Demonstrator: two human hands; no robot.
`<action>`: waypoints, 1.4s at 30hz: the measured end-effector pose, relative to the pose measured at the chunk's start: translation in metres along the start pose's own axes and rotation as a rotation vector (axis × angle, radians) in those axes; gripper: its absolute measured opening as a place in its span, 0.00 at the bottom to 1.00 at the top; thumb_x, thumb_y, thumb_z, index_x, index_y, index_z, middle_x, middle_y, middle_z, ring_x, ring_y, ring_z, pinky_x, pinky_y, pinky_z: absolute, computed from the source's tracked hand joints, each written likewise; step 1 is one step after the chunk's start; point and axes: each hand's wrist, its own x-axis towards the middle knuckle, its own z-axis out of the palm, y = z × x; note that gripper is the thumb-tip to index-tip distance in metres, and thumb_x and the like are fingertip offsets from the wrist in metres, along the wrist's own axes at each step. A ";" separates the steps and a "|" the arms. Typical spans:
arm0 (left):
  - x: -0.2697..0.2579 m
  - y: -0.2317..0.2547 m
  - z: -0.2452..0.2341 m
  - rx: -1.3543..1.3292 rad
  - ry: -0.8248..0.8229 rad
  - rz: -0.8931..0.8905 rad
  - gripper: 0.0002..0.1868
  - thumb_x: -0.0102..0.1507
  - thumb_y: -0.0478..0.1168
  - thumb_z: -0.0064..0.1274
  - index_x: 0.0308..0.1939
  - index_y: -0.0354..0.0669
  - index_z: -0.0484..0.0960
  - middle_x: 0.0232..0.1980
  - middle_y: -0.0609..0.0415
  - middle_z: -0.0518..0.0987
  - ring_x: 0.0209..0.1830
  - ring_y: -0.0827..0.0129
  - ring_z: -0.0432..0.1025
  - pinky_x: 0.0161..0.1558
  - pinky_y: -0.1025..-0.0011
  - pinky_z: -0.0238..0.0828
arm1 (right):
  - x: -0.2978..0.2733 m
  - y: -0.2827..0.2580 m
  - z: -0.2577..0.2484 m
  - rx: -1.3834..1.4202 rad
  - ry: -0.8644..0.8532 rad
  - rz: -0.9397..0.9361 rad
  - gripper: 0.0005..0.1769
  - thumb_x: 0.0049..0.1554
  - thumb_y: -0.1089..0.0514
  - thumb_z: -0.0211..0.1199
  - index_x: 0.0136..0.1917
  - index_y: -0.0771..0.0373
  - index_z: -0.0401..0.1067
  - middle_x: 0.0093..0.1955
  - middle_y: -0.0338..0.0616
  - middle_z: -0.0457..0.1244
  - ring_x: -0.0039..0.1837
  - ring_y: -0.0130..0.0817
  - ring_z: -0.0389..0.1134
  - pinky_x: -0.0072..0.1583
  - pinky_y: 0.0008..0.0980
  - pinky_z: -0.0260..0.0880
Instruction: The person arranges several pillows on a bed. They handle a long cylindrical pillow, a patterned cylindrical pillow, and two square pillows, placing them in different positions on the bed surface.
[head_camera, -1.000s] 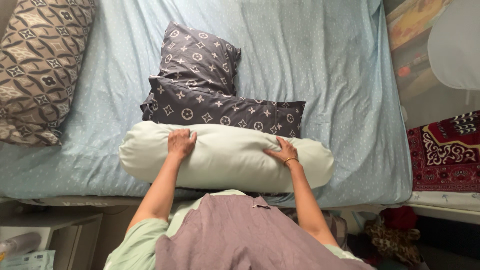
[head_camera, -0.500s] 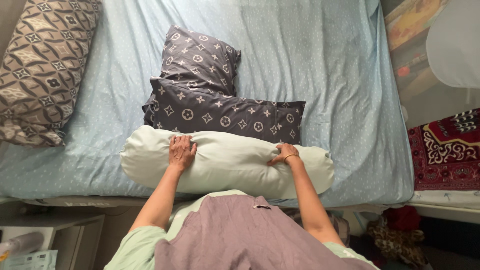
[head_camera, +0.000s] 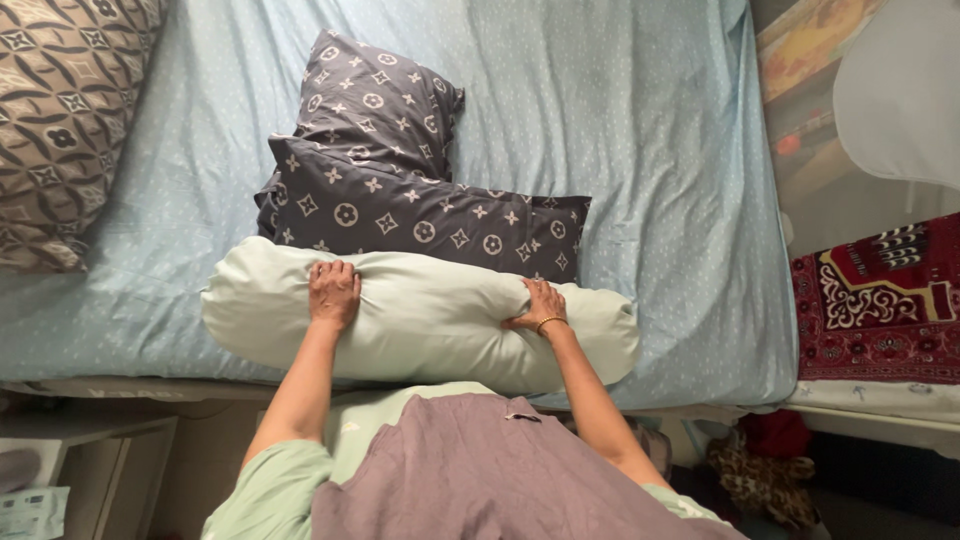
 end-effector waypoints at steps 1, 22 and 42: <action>0.002 -0.003 0.002 0.009 0.003 -0.001 0.13 0.64 0.48 0.51 0.45 0.43 0.80 0.49 0.50 0.78 0.59 0.56 0.70 0.69 0.57 0.57 | 0.002 -0.002 0.001 -0.002 -0.006 -0.003 0.69 0.23 0.28 0.82 0.75 0.45 0.61 0.71 0.43 0.57 0.75 0.46 0.55 0.73 0.46 0.55; 0.019 -0.009 0.020 -0.210 -0.001 -0.020 0.15 0.66 0.46 0.47 0.53 0.45 0.81 0.58 0.53 0.77 0.65 0.61 0.67 0.74 0.55 0.48 | 0.014 -0.029 0.002 -0.124 -0.097 0.188 0.73 0.22 0.30 0.84 0.77 0.42 0.56 0.78 0.43 0.52 0.82 0.42 0.46 0.77 0.48 0.44; 0.028 -0.002 0.032 0.021 -0.007 -0.044 0.12 0.67 0.47 0.48 0.46 0.45 0.80 0.52 0.50 0.78 0.60 0.57 0.70 0.72 0.56 0.53 | 0.034 -0.019 0.014 -0.158 -0.035 0.033 0.63 0.25 0.23 0.79 0.67 0.53 0.65 0.68 0.46 0.61 0.74 0.45 0.56 0.72 0.49 0.52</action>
